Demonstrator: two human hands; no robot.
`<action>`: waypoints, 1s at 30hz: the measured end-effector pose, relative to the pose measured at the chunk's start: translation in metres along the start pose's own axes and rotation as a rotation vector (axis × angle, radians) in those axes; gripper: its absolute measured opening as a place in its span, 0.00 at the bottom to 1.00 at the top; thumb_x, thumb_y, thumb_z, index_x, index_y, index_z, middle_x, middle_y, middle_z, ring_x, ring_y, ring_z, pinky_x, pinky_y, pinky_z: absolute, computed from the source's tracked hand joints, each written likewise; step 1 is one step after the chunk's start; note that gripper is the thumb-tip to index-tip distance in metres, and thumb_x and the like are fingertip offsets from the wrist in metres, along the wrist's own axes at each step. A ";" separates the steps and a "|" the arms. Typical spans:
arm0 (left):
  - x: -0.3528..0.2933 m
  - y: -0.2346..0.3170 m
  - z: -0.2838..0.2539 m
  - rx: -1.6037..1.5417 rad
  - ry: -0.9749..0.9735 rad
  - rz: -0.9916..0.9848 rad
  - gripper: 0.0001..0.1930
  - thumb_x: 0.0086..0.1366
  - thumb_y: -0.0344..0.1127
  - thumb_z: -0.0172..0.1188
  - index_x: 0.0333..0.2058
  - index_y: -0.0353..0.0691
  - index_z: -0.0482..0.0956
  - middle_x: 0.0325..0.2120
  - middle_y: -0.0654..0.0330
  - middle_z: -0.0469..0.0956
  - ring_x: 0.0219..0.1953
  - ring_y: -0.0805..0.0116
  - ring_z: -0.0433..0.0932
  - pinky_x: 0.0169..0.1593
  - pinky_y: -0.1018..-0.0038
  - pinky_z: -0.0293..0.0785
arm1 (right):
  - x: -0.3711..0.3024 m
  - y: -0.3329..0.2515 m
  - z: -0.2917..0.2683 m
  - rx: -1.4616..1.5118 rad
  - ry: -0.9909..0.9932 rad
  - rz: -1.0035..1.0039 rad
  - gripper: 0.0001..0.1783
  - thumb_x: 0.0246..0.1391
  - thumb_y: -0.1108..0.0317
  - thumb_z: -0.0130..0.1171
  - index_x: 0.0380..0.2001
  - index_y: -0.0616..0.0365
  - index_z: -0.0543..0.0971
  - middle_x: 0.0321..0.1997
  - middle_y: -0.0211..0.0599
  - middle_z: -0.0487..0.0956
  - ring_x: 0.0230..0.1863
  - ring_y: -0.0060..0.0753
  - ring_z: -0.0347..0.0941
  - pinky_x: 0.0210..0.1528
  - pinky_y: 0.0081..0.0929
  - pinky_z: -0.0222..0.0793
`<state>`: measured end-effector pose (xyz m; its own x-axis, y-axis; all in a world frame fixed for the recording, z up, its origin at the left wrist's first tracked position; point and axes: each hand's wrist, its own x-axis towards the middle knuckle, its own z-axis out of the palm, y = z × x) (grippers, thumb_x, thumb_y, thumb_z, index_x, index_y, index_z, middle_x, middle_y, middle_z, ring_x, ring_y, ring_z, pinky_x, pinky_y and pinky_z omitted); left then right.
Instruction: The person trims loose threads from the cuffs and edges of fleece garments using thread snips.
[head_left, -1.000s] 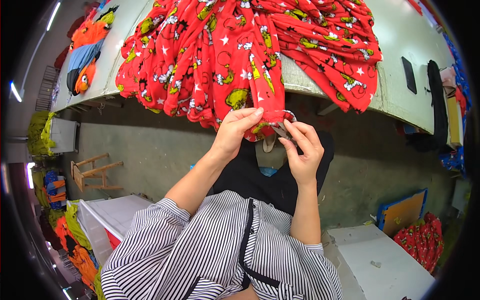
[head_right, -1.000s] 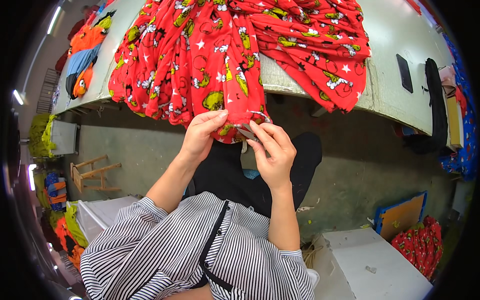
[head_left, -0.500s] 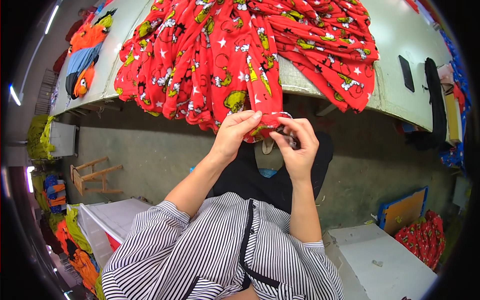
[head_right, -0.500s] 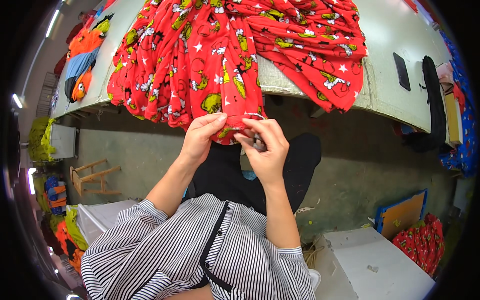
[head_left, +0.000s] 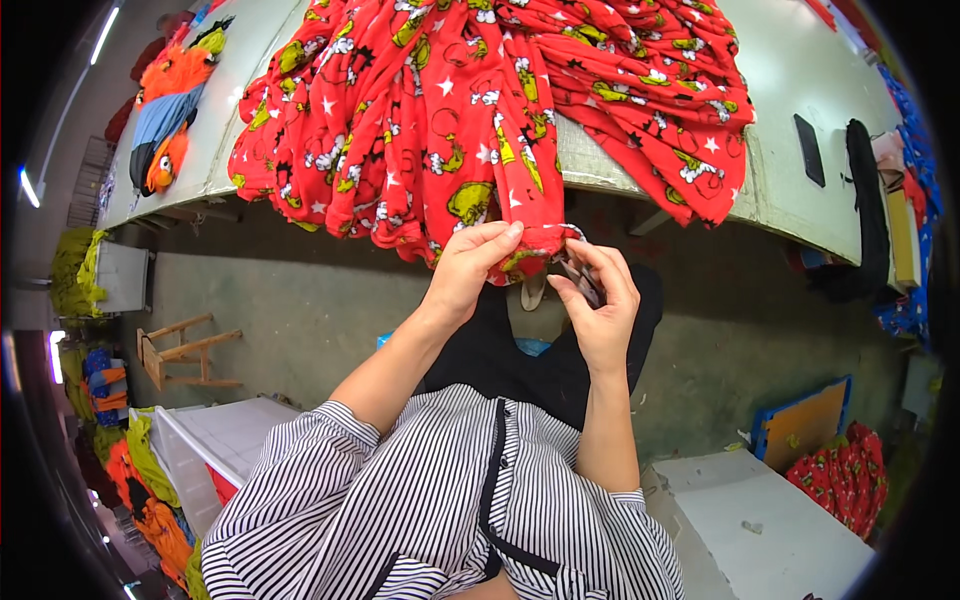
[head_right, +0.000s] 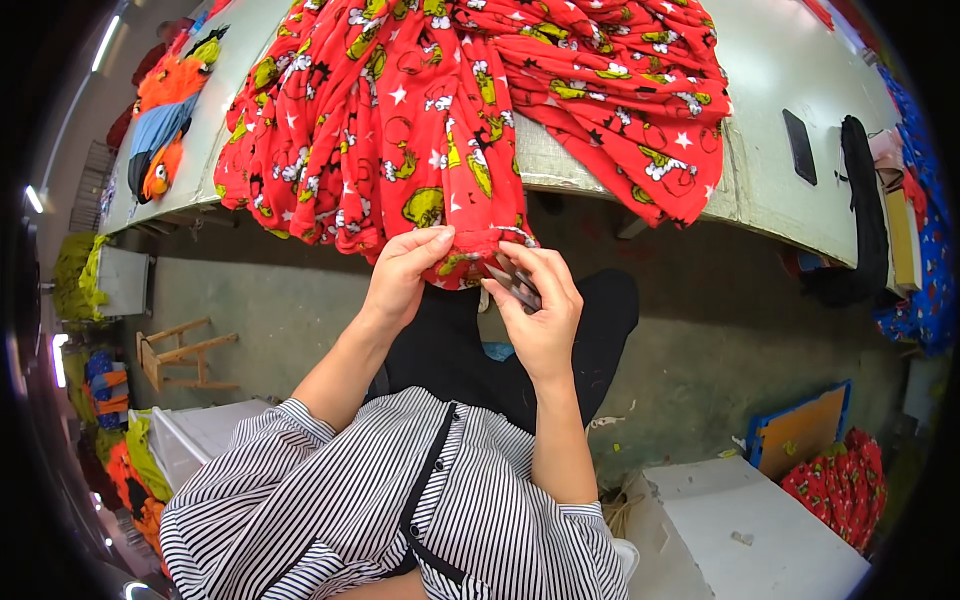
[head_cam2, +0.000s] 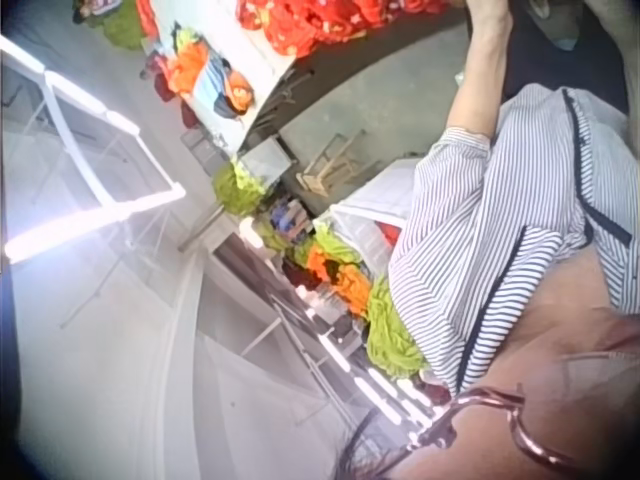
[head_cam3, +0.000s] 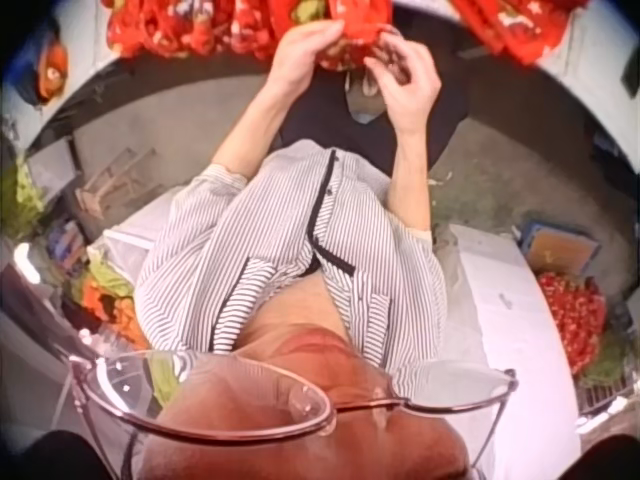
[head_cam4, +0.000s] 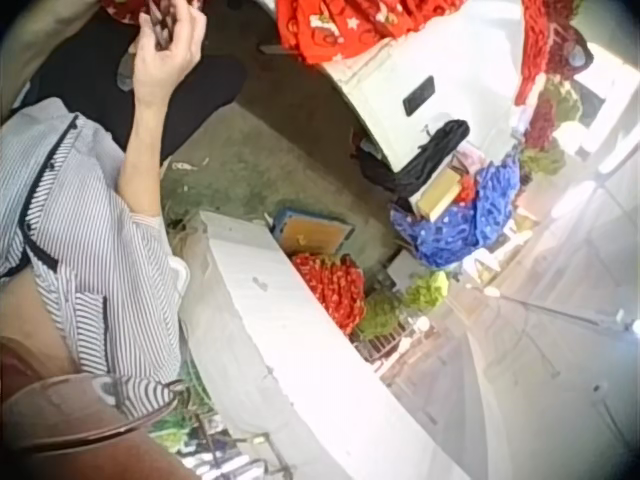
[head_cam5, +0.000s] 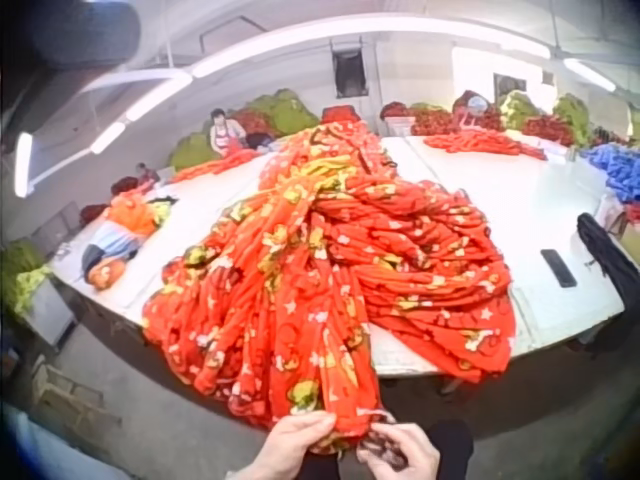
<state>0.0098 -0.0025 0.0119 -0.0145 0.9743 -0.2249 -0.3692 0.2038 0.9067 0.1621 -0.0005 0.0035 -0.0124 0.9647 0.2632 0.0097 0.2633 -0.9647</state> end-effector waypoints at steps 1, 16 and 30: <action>0.001 0.000 0.000 -0.002 -0.001 -0.003 0.12 0.62 0.37 0.51 0.33 0.34 0.78 0.26 0.69 0.74 0.30 0.84 0.68 0.36 0.85 0.62 | 0.001 0.001 -0.001 -0.043 -0.001 -0.038 0.17 0.35 0.82 0.64 0.34 0.62 0.77 0.29 0.30 0.71 0.28 0.18 0.69 0.29 0.14 0.65; 0.000 -0.002 -0.007 -0.032 -0.017 -0.036 0.12 0.62 0.36 0.51 0.35 0.33 0.78 0.30 0.66 0.77 0.33 0.83 0.71 0.40 0.84 0.64 | 0.004 0.002 -0.006 -0.030 -0.064 -0.037 0.18 0.35 0.82 0.63 0.36 0.62 0.77 0.33 0.31 0.73 0.28 0.18 0.67 0.29 0.14 0.64; 0.002 0.002 -0.008 -0.033 -0.015 -0.033 0.13 0.62 0.36 0.51 0.36 0.32 0.77 0.31 0.65 0.77 0.33 0.82 0.71 0.41 0.84 0.64 | 0.009 0.009 -0.004 0.046 -0.082 -0.113 0.17 0.33 0.84 0.62 0.33 0.61 0.79 0.30 0.33 0.74 0.28 0.19 0.69 0.30 0.15 0.65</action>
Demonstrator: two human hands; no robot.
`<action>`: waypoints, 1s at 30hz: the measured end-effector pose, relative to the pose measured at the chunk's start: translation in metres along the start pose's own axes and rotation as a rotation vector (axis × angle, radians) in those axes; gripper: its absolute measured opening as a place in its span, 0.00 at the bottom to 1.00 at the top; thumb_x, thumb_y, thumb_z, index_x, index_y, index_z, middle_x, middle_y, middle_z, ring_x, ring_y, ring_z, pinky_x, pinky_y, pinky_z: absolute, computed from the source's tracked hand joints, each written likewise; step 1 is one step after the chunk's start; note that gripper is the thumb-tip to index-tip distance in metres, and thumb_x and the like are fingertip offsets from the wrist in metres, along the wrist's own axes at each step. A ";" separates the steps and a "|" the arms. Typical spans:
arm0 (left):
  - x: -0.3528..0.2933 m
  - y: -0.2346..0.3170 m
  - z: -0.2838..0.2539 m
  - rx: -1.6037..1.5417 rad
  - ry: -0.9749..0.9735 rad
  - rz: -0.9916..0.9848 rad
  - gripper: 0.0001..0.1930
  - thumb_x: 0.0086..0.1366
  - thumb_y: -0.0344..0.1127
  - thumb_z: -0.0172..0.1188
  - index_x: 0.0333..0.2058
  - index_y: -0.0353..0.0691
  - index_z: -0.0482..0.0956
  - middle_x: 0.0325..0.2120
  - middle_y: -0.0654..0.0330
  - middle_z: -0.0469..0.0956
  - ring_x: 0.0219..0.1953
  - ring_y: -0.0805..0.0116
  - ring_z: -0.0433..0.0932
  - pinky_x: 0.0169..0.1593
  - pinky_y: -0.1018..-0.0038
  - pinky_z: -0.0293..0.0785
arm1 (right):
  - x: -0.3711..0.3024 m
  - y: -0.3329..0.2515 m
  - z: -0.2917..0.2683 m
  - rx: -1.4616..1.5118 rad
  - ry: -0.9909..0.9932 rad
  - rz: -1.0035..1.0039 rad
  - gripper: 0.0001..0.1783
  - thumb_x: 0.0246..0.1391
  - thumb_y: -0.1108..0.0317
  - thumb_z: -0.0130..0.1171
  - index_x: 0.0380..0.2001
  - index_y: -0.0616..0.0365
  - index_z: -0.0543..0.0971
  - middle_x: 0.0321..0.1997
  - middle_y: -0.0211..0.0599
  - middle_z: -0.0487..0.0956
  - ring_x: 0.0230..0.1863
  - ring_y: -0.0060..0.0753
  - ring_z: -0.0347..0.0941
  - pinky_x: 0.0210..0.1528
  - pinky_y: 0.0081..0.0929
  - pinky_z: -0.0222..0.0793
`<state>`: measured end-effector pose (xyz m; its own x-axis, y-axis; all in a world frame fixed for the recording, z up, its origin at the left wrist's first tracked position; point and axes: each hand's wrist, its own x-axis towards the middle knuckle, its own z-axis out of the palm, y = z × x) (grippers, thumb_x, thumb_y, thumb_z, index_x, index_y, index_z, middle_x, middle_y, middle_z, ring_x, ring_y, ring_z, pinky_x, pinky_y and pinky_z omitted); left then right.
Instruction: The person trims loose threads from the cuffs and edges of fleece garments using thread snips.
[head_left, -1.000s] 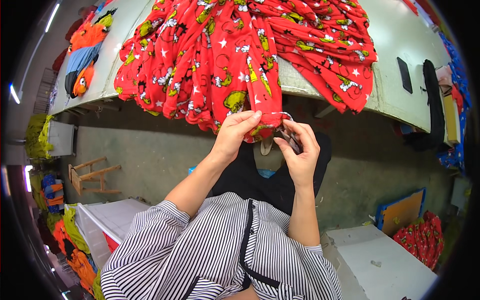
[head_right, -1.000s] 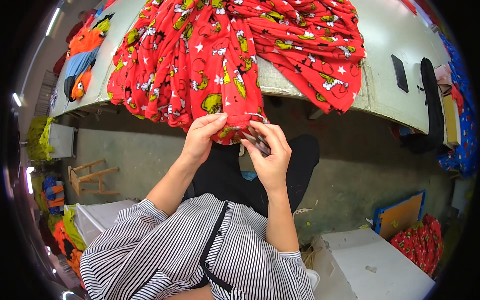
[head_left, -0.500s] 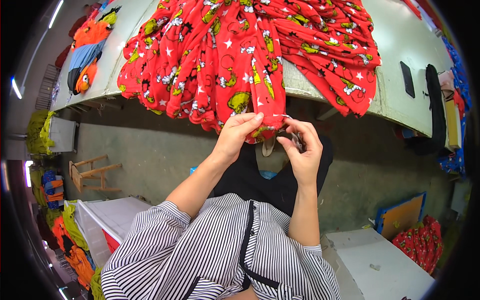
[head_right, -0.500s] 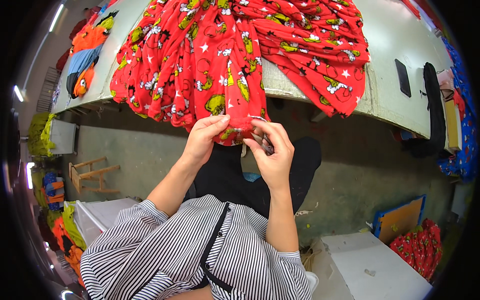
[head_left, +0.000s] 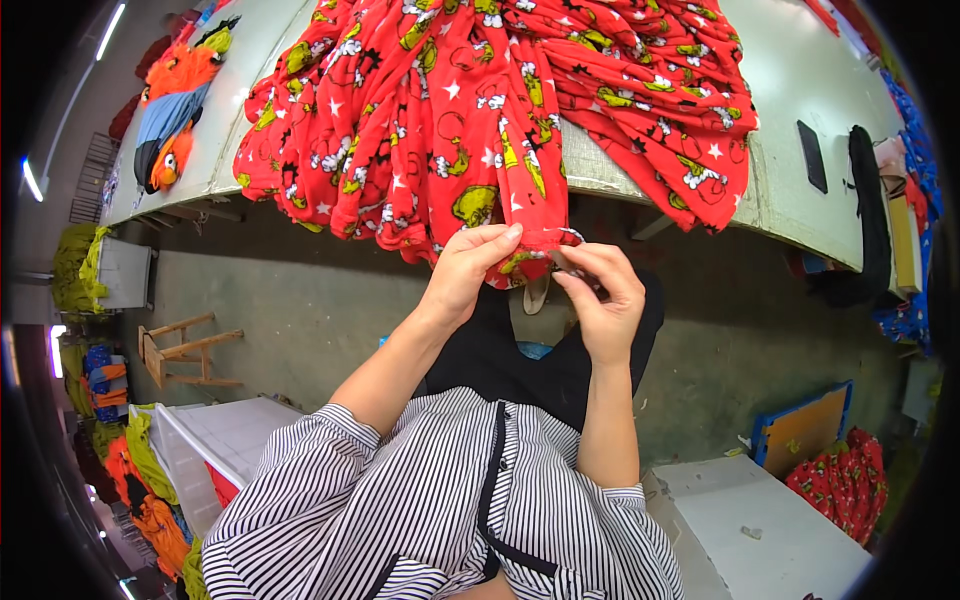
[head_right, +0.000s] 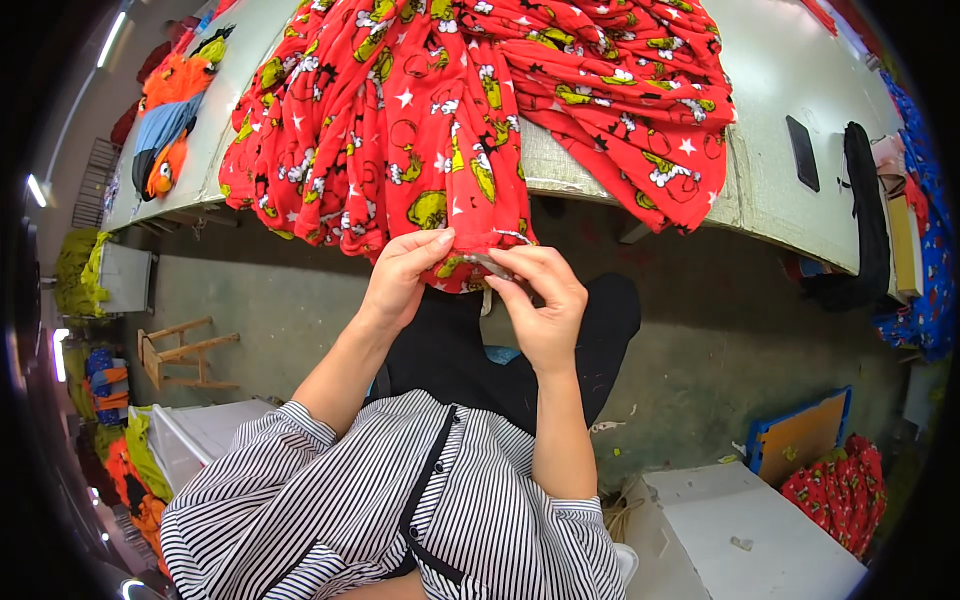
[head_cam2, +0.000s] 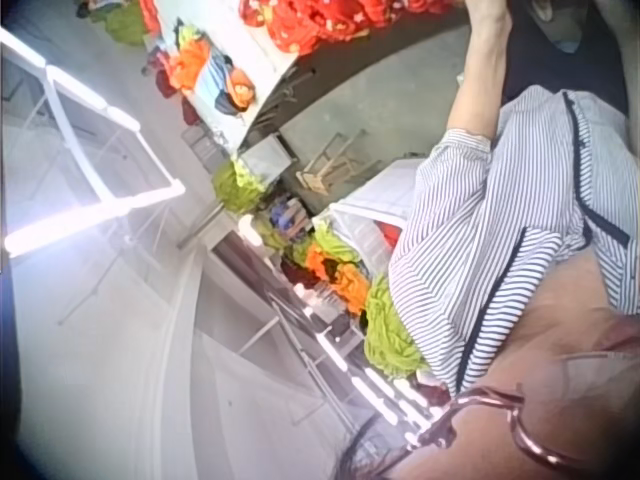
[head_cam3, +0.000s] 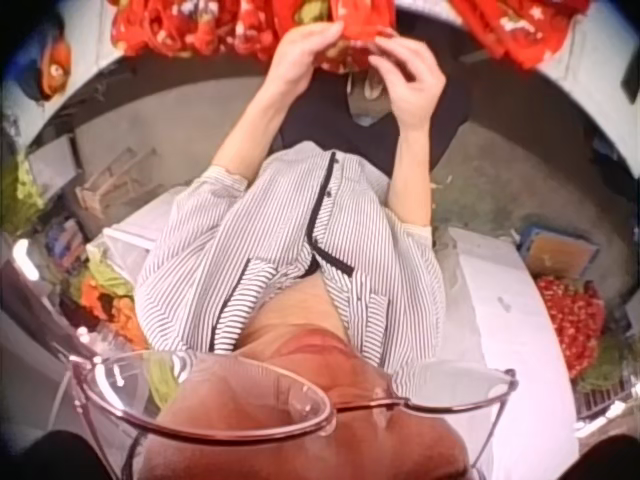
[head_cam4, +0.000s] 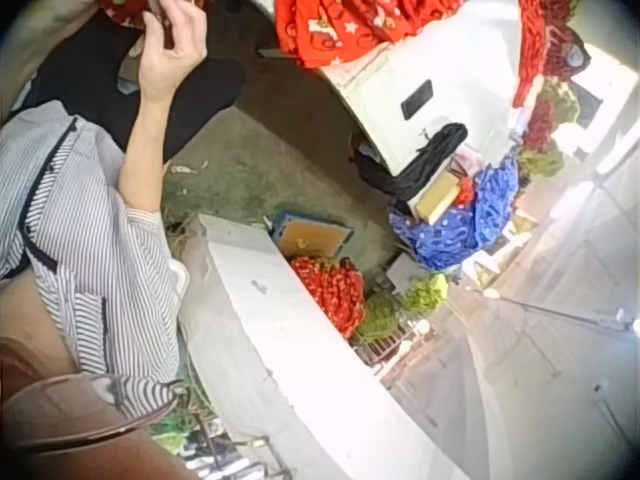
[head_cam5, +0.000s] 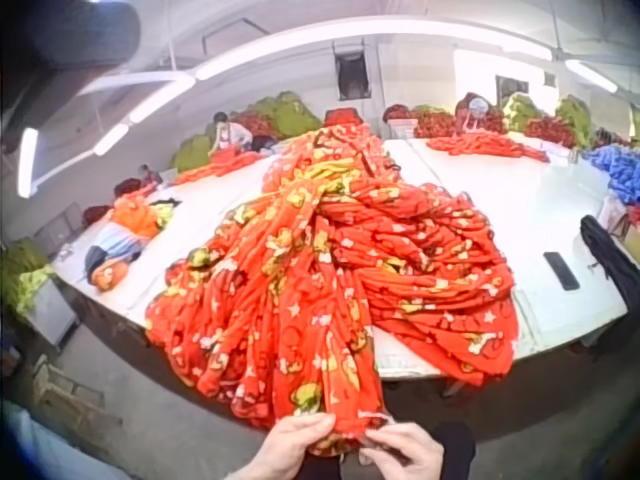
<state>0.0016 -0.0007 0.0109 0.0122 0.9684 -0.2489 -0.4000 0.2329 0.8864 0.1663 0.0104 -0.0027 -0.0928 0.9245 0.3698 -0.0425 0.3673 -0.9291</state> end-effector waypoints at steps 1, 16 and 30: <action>-0.001 0.001 0.002 0.001 0.000 -0.001 0.13 0.62 0.36 0.51 0.36 0.32 0.77 0.31 0.65 0.77 0.33 0.82 0.71 0.41 0.84 0.64 | -0.002 0.003 -0.005 0.109 0.023 0.039 0.16 0.34 0.84 0.62 0.33 0.62 0.78 0.32 0.30 0.73 0.27 0.16 0.66 0.29 0.13 0.62; -0.004 -0.002 -0.004 0.883 0.226 0.860 0.09 0.37 0.16 0.50 0.19 0.36 0.65 0.18 0.56 0.65 0.24 0.60 0.65 0.26 0.73 0.59 | 0.004 0.013 0.023 -0.163 0.204 -0.160 0.14 0.25 0.91 0.50 0.18 0.61 0.67 0.25 0.31 0.68 0.19 0.18 0.61 0.18 0.14 0.55; -0.015 -0.025 -0.005 0.214 -0.167 0.144 0.16 0.56 0.27 0.57 0.44 0.39 0.68 0.36 0.65 0.68 0.40 0.77 0.69 0.43 0.79 0.69 | 0.052 0.003 -0.030 -0.653 0.191 -0.267 0.12 0.34 0.79 0.55 0.27 0.57 0.76 0.24 0.36 0.75 0.27 0.34 0.73 0.32 0.26 0.69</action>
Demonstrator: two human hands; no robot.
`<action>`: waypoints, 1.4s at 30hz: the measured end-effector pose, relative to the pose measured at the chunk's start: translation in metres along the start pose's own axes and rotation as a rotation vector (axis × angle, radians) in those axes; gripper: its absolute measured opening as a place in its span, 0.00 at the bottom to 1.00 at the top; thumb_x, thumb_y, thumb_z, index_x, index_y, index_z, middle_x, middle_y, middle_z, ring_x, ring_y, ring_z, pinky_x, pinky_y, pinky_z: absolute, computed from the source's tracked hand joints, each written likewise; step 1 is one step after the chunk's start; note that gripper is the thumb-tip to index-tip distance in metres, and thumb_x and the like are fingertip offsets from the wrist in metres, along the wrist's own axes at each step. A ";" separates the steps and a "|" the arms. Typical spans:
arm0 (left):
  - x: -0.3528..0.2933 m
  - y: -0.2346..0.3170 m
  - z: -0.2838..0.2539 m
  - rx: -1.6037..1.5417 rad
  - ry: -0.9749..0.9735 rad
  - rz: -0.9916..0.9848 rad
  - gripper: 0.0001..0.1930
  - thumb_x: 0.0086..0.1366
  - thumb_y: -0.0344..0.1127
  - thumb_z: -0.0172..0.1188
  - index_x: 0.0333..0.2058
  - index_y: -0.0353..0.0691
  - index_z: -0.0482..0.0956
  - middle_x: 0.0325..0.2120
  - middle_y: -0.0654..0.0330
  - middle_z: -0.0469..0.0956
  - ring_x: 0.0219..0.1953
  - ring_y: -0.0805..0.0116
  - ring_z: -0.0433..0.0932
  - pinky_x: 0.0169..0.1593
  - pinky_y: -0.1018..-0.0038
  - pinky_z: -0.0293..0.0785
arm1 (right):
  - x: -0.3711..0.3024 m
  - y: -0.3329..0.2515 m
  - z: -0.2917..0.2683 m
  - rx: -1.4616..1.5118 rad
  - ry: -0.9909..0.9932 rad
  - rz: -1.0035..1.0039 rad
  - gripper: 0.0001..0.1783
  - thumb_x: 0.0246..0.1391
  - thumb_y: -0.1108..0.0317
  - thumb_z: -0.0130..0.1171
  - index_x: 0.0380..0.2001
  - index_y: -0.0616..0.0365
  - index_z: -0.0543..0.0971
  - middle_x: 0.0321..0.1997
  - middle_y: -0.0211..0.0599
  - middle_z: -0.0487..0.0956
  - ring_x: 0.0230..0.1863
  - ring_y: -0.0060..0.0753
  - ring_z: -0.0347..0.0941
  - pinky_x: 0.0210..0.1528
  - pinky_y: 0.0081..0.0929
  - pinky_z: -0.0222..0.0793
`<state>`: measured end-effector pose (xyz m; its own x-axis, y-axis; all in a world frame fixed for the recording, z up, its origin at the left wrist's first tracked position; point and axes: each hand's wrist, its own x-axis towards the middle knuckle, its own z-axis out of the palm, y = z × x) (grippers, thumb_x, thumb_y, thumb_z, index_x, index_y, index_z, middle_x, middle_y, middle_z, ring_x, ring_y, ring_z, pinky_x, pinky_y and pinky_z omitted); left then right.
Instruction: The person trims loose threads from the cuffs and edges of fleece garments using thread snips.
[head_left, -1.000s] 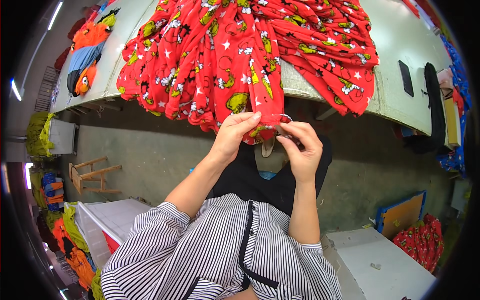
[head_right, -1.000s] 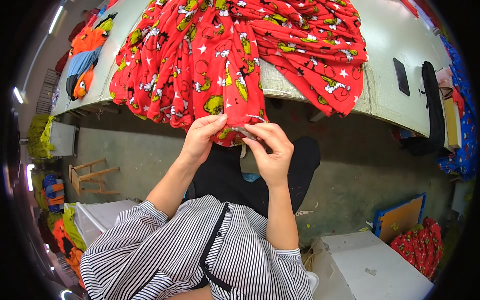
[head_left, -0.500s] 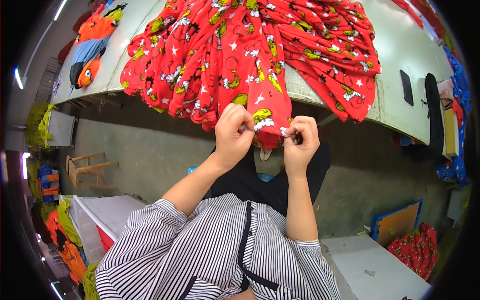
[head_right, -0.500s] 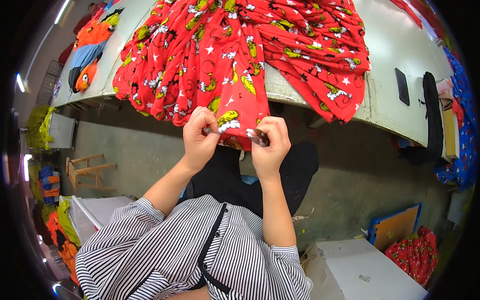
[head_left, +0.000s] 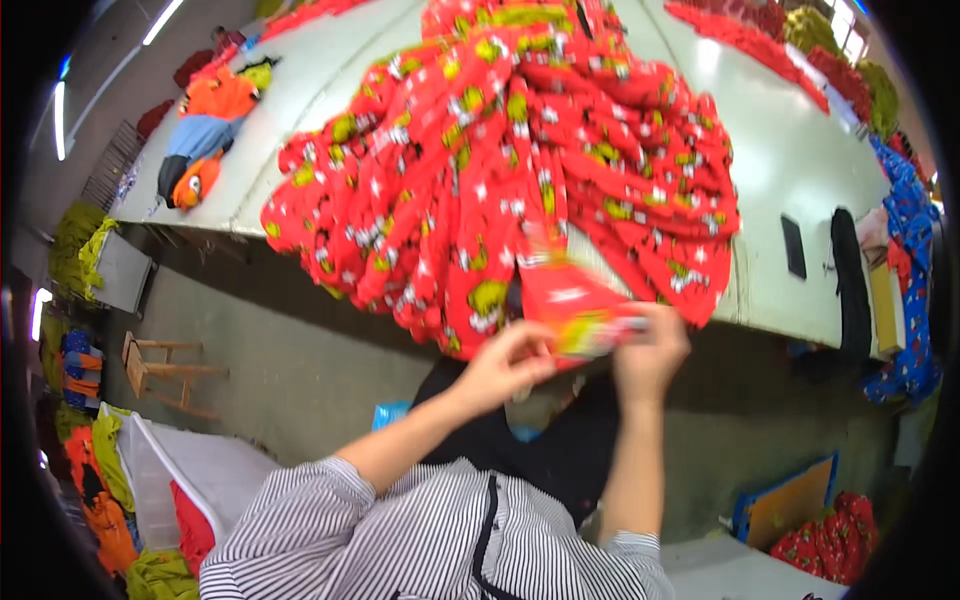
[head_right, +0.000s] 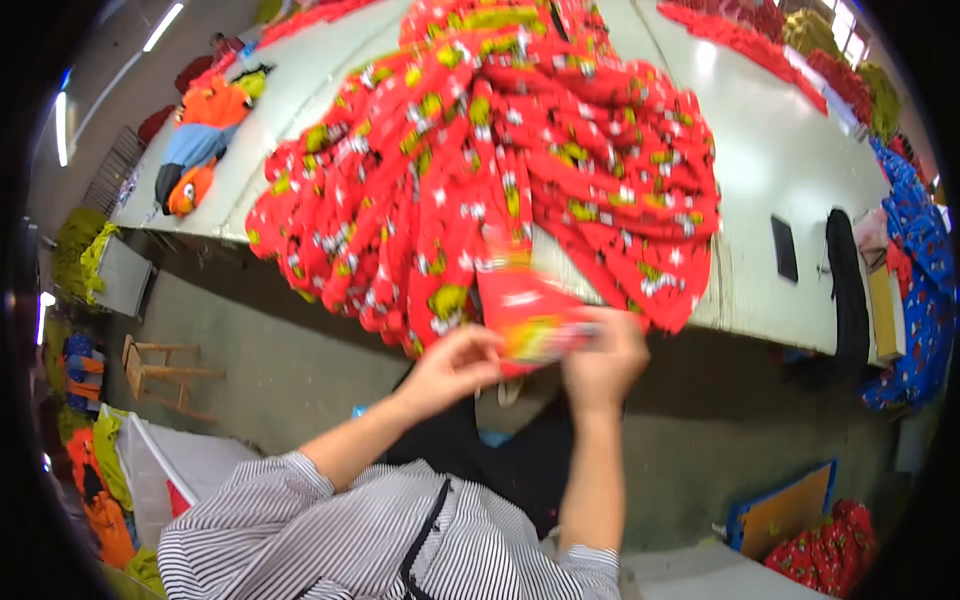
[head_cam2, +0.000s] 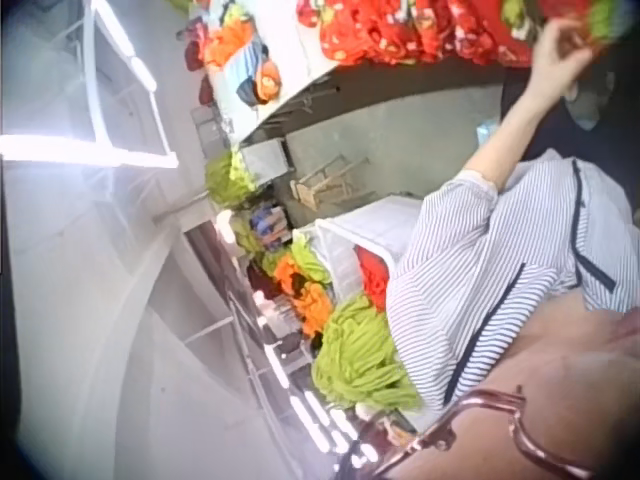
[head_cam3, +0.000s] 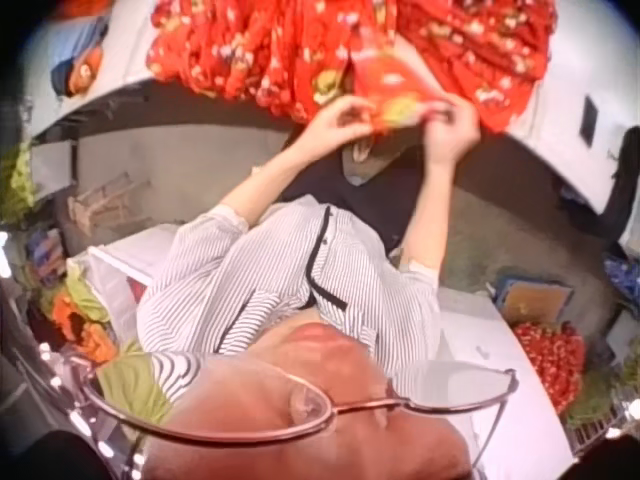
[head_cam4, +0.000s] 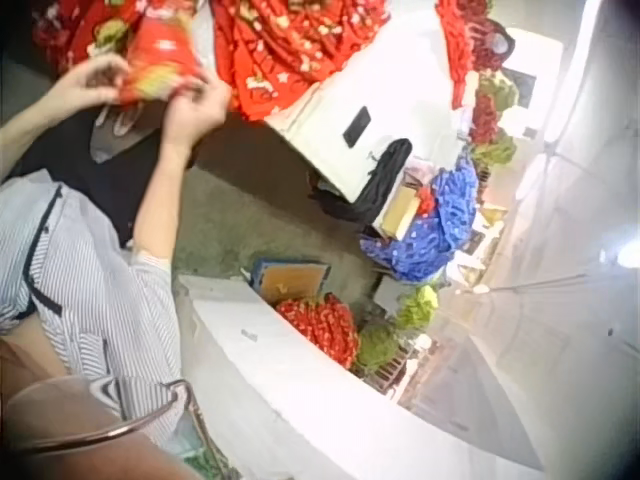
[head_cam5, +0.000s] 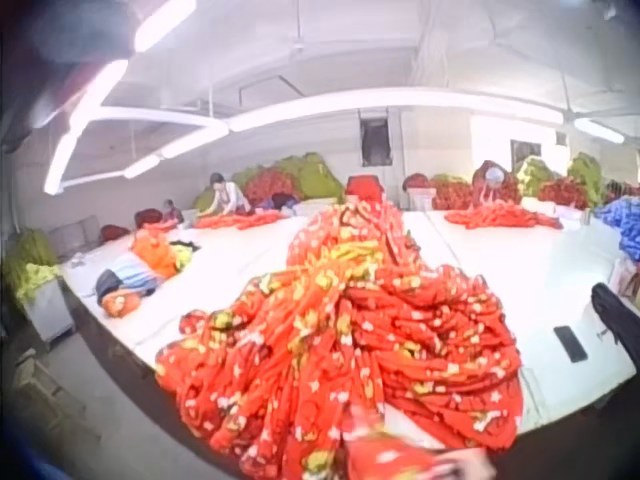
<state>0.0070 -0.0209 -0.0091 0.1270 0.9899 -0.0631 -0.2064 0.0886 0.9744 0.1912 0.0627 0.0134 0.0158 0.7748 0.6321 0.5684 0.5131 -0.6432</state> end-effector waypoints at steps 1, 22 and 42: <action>0.000 -0.006 0.005 0.219 -0.042 0.082 0.20 0.55 0.28 0.59 0.47 0.40 0.68 0.37 0.64 0.69 0.42 0.75 0.69 0.44 0.79 0.69 | 0.023 0.034 -0.020 0.375 0.257 0.336 0.05 0.41 0.77 0.56 0.26 0.58 0.75 0.23 0.28 0.73 0.25 0.23 0.69 0.30 0.22 0.66; -0.001 -0.002 -0.052 0.869 0.528 0.360 0.19 0.52 0.29 0.58 0.45 0.37 0.70 0.42 0.54 0.69 0.46 0.62 0.70 0.46 0.73 0.68 | -0.107 -0.025 0.125 1.114 -0.380 0.981 0.14 0.48 0.76 0.56 0.41 0.64 0.71 0.35 0.31 0.75 0.34 0.19 0.70 0.36 0.17 0.66; 0.067 0.076 -0.042 0.313 -0.023 0.260 0.43 0.56 0.27 0.55 0.63 0.53 0.36 0.24 0.63 0.71 0.28 0.75 0.72 0.34 0.76 0.69 | -0.101 -0.012 0.060 1.187 -0.209 0.965 0.16 0.46 0.78 0.55 0.41 0.63 0.69 0.36 0.34 0.74 0.33 0.21 0.71 0.33 0.19 0.68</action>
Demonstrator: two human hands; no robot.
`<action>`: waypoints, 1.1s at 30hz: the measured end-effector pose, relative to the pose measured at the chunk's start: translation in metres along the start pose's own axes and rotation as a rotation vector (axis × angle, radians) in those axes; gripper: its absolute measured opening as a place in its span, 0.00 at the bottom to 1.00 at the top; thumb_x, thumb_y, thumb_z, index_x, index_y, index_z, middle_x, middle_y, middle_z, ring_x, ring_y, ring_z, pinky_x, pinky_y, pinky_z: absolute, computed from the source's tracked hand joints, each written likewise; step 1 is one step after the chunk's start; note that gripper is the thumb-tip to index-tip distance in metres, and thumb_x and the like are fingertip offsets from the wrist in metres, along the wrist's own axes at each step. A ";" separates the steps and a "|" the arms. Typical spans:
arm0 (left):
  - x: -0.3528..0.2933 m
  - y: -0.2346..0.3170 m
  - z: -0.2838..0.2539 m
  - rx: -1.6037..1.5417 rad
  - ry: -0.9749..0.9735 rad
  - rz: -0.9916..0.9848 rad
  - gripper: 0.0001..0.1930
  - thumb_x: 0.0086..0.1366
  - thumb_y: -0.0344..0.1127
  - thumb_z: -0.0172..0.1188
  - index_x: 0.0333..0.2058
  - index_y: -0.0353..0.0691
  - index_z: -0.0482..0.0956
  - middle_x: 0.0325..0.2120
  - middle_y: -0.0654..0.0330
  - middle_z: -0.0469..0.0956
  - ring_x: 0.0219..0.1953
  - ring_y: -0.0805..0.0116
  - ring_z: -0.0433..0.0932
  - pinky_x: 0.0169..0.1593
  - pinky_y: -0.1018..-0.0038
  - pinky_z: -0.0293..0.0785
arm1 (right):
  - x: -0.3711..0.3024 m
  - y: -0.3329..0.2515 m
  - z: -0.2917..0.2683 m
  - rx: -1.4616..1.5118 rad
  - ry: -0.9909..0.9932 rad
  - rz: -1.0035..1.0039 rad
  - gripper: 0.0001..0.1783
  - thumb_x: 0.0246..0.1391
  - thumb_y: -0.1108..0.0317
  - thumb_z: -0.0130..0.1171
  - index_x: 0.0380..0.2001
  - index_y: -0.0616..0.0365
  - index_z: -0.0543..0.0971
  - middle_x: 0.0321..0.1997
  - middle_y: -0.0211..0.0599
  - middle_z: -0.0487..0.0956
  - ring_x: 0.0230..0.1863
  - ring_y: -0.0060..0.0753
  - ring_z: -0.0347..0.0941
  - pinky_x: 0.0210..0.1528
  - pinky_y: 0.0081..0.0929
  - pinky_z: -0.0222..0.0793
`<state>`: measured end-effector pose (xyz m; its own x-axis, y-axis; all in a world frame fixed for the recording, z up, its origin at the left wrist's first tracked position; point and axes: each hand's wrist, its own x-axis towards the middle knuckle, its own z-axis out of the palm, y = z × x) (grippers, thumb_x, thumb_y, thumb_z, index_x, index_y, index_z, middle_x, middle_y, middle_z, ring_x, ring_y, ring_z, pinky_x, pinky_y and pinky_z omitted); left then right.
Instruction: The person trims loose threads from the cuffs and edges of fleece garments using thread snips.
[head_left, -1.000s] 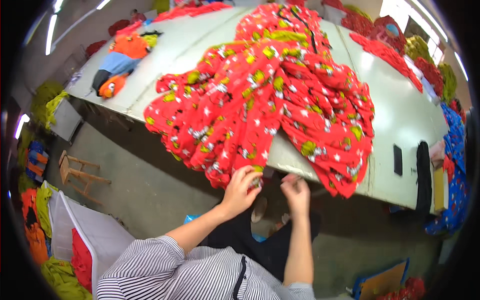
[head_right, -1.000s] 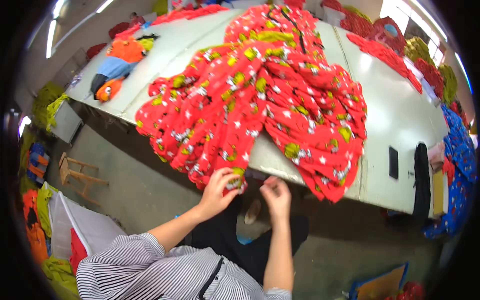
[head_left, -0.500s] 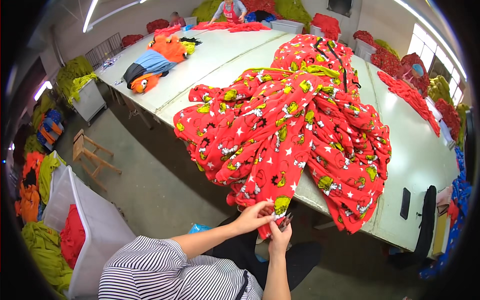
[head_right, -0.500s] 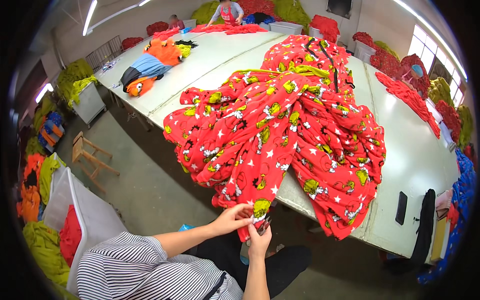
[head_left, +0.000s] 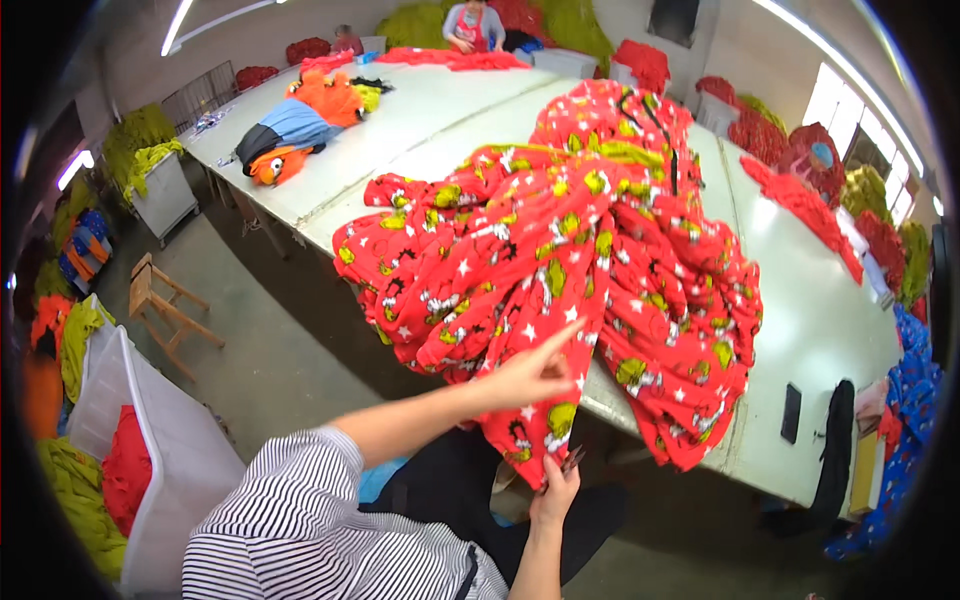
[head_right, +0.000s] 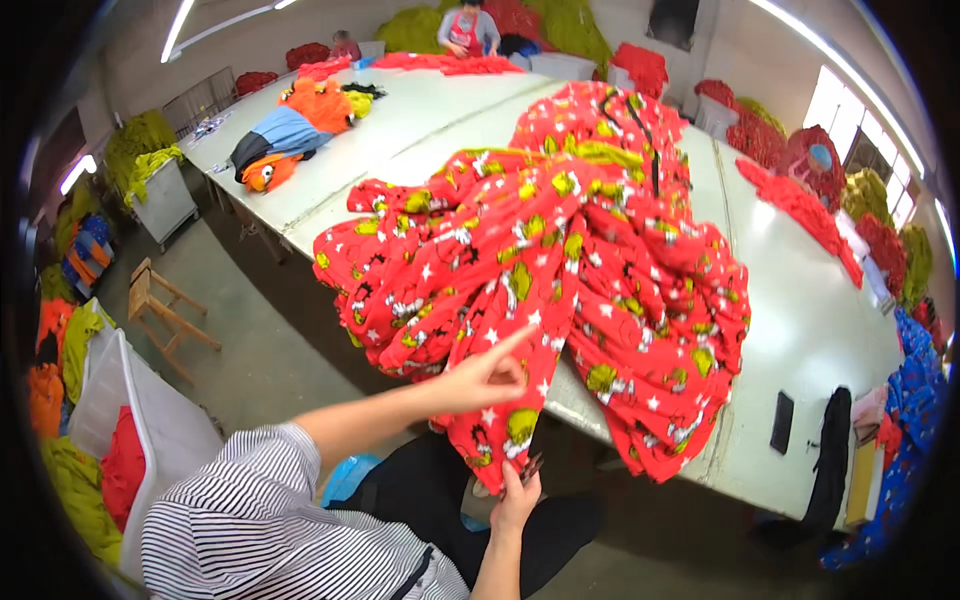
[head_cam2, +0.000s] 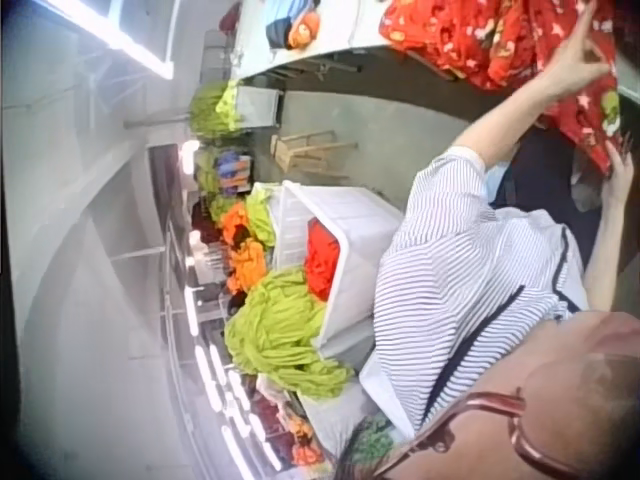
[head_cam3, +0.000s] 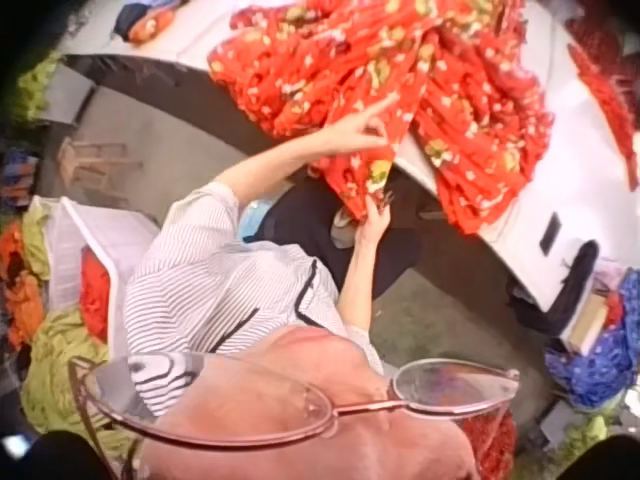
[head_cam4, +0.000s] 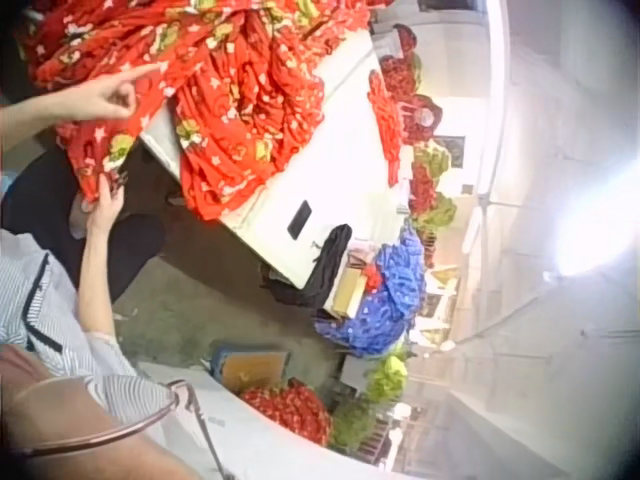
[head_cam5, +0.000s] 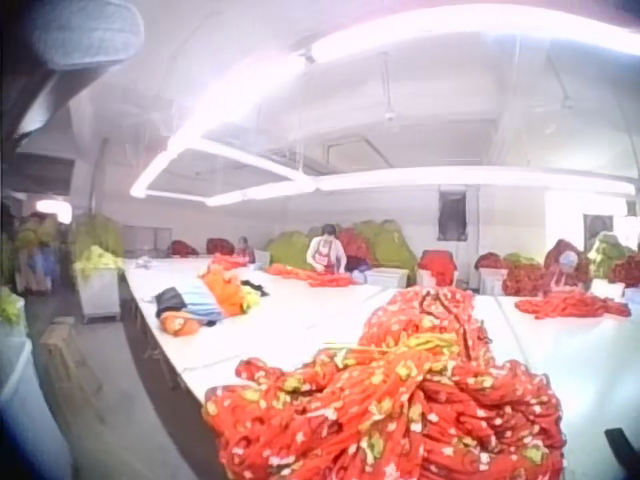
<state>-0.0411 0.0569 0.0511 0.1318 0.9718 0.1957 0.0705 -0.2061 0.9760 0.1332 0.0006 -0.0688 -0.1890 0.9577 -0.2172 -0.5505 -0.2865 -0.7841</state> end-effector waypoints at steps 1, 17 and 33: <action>0.032 0.024 -0.011 -0.107 -0.080 -0.039 0.45 0.56 0.27 0.55 0.63 0.56 0.32 0.23 0.64 0.70 0.26 0.77 0.69 0.30 0.77 0.67 | 0.002 0.001 -0.010 0.034 0.005 0.048 0.15 0.46 0.77 0.55 0.40 0.63 0.69 0.35 0.33 0.74 0.29 0.20 0.70 0.26 0.16 0.65; 0.262 0.149 -0.121 -0.191 0.429 -0.276 0.49 0.52 0.22 0.53 0.60 0.67 0.30 0.23 0.58 0.74 0.22 0.67 0.75 0.32 0.59 0.70 | -0.013 -0.034 0.018 0.132 0.088 -0.177 0.27 0.47 0.78 0.54 0.52 0.56 0.61 0.36 0.34 0.70 0.20 0.18 0.62 0.13 0.11 0.52; 0.226 0.116 -0.131 -0.136 0.400 -0.313 0.44 0.52 0.21 0.52 0.62 0.63 0.39 0.21 0.61 0.72 0.21 0.70 0.73 0.32 0.62 0.69 | -0.025 -0.035 0.005 0.097 0.020 -0.156 0.23 0.39 0.86 0.54 0.42 0.62 0.69 0.27 0.30 0.70 0.16 0.13 0.59 0.16 0.10 0.51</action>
<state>-0.1325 0.2673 0.2207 -0.2649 0.9578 -0.1119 -0.0867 0.0919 0.9920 0.1534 -0.0129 -0.0331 -0.0797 0.9908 -0.1091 -0.6477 -0.1347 -0.7499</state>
